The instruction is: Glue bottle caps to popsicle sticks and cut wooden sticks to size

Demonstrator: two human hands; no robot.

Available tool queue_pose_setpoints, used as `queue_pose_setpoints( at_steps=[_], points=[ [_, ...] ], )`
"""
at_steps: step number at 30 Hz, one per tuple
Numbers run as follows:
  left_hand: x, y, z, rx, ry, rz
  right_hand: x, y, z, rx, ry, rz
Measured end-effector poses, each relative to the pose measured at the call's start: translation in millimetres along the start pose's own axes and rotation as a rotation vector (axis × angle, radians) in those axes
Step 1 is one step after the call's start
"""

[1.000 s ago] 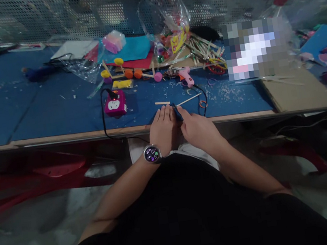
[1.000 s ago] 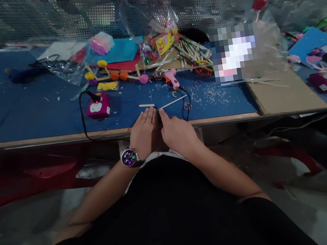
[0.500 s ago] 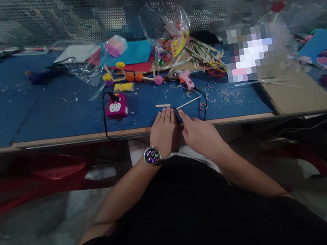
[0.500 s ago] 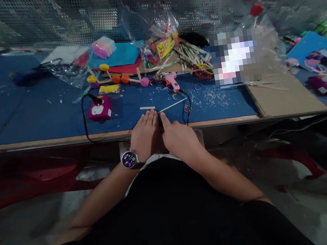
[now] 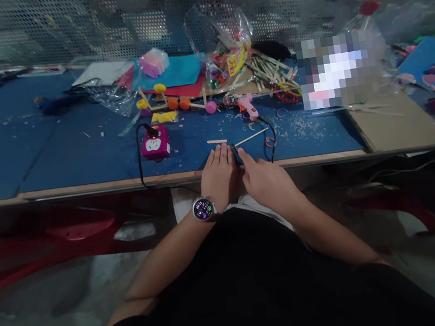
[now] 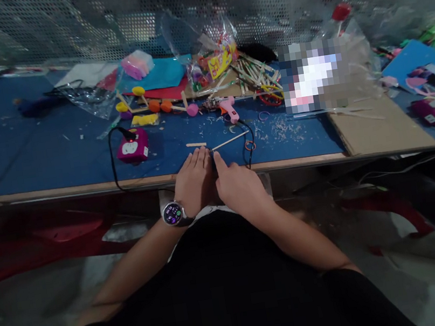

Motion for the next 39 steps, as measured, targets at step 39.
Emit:
queue_pose_setpoints(
  at_steps=[39],
  points=[
    [0.2, -4.0, -1.2, 0.029, -0.025, -0.026, 1.6, 2.3, -2.7, 0.004, 0.047, -0.014]
  ],
)
Point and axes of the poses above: each hand's wrist, its own y-axis towards the middle knuckle, its own x-axis out of the back of the hand, z = x × y, the point moved 10 cm from there along y, towards the middle knuckle, and after that the axes turned 6 degrees about y, right-handed, at the moved point
